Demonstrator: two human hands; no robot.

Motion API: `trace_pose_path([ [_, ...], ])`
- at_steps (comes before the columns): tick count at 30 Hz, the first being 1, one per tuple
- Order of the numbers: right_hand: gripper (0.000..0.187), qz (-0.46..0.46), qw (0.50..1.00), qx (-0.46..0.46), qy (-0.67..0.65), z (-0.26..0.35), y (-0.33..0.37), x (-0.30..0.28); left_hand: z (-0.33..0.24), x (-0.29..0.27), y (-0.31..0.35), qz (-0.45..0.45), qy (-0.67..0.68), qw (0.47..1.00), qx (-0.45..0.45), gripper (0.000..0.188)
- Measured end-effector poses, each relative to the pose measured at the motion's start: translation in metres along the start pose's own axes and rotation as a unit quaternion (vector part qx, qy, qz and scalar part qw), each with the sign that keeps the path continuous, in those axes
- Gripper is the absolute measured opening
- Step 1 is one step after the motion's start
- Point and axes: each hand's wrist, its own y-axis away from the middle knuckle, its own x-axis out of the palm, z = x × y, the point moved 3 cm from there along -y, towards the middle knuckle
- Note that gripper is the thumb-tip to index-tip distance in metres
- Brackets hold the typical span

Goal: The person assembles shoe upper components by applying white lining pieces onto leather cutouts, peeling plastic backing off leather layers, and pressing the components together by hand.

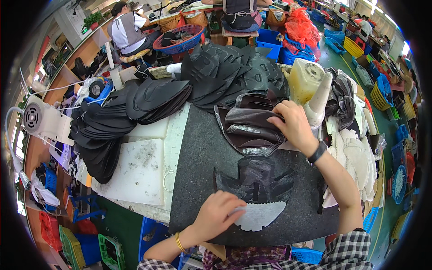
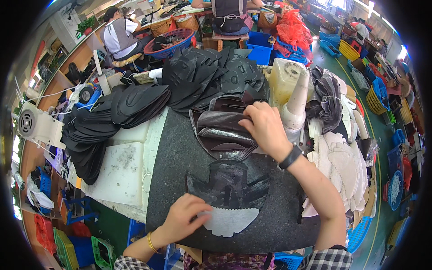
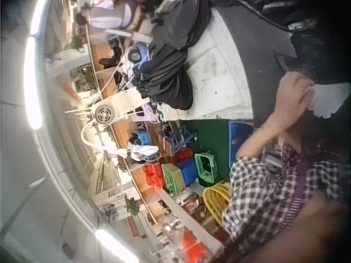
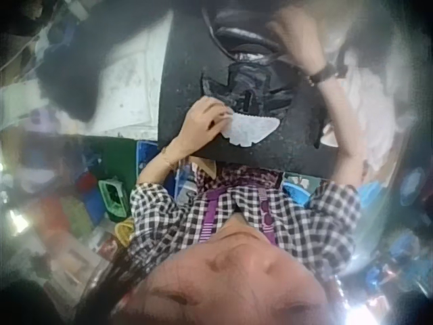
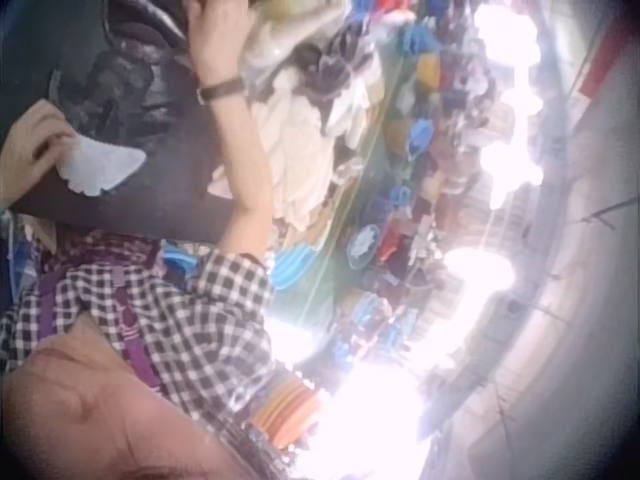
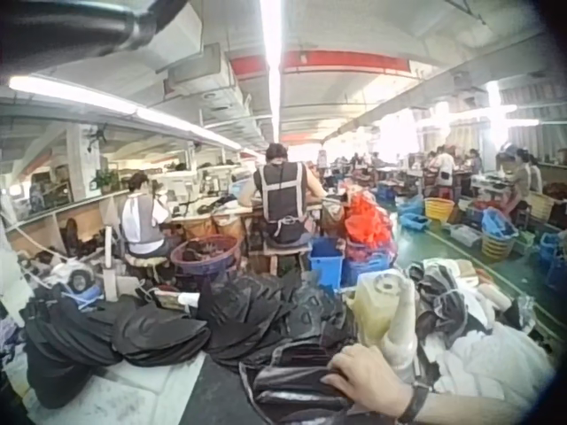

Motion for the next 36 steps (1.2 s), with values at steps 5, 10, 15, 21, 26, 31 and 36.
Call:
trace_pose_path([
  [5,0.014,0.004,0.953,-0.297,-0.061,0.068,0.037,-0.022,0.027,0.01,-0.059,0.007,0.763,0.594,-0.255,0.055],
  [10,0.04,0.047,0.937,-0.34,-0.059,0.101,0.066,-0.033,0.023,0.019,-0.067,0.013,0.907,0.419,-0.035,0.081],
  [15,0.048,0.0,0.977,-0.21,-0.025,0.121,0.062,-0.058,-0.006,0.016,-0.042,-0.008,0.862,0.503,-0.056,0.09],
  [21,0.037,0.088,0.886,-0.448,-0.081,0.142,0.088,-0.055,0.001,0.006,-0.02,-0.019,0.915,0.399,-0.052,0.073],
  [26,0.057,-0.023,0.949,-0.131,-0.284,0.128,0.071,-0.086,-0.011,-0.007,-0.006,-0.085,0.84,0.525,-0.106,0.048],
  [31,0.029,0.159,0.936,0.054,-0.308,0.13,0.073,-0.067,-0.005,0.003,0.008,-0.109,0.775,0.611,-0.12,0.052],
  [36,0.021,0.148,0.914,0.046,-0.376,0.13,0.06,-0.077,-0.01,-0.014,0.018,0.003,0.666,0.721,-0.192,0.055],
])
